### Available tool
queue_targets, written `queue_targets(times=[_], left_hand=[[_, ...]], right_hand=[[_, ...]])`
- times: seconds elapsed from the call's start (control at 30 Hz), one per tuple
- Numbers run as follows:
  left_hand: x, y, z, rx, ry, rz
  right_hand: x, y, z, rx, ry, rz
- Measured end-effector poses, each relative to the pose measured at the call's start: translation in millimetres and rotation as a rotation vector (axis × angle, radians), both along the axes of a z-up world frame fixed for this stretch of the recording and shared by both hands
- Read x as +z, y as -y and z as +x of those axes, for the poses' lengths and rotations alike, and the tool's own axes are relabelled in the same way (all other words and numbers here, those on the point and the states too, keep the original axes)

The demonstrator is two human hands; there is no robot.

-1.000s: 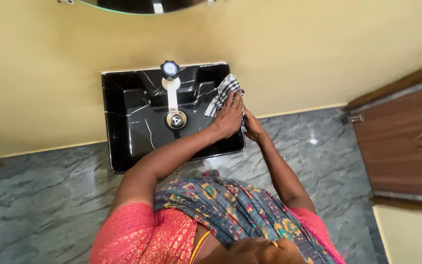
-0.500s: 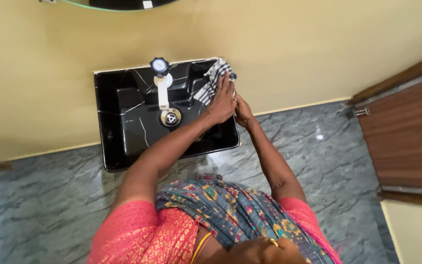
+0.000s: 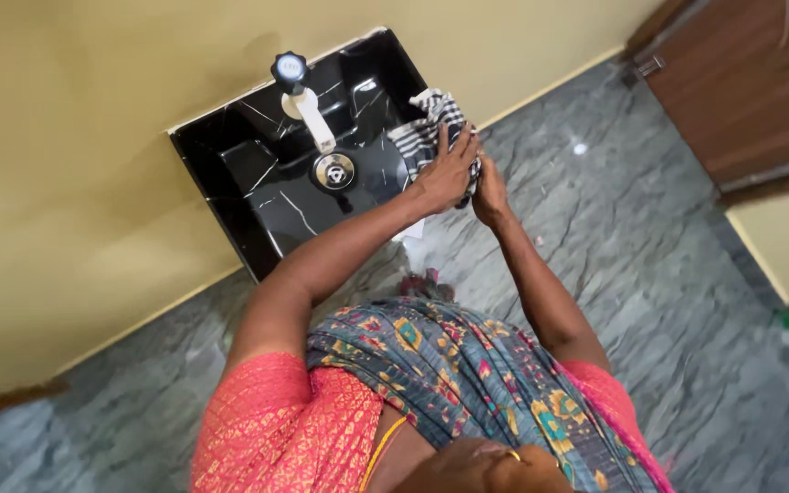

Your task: The person washes a small black-and-white striped cloth in a black sink. They repeatedly wet, scrub, and wring the cloth by hand under running water from a white faucet.

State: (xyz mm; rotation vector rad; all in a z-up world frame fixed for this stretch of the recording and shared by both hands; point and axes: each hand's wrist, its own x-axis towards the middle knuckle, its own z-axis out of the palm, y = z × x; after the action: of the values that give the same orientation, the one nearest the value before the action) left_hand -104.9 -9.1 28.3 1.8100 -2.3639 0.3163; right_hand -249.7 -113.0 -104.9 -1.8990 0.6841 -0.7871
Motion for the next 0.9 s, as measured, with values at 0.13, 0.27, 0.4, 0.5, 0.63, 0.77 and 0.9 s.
queue_targets(times=[0.13,0.27,0.4,0.5,0.63,0.77,0.9], left_hand=[[-10.9,-36.7,-4.3,0.044,-0.796,0.194],[-2.8,-75.9,10.3,-0.083,-0.684,0.126],[9.1,-134.1,30.0,-0.164,-0.566,0.123],[26.6,-184.5,46.0,-0.162,-0.485,0.138],[51.5,-249.0,68.4,-0.118,-0.508,0.247],[64.7,-274.5,83.0,-0.066,-0.563,0.283],[56.5,-261.8,60.5,0.165,-0.545,0.370]], right_hand=[[14.6,-66.2,13.8,-0.208,0.436,0.511],[6.4,-146.2,40.2,-0.295,0.577,0.558],[-42.5,-236.5,72.9,-0.398,0.156,0.048],[-57.2,-297.3,102.7,-0.375,0.297,0.155],[-69.7,-354.9,121.1,-0.142,0.799,0.763],[-73.5,-373.7,127.0,-0.485,0.160,-0.122],[-71.0,-359.4,133.1,-0.433,0.601,0.403]])
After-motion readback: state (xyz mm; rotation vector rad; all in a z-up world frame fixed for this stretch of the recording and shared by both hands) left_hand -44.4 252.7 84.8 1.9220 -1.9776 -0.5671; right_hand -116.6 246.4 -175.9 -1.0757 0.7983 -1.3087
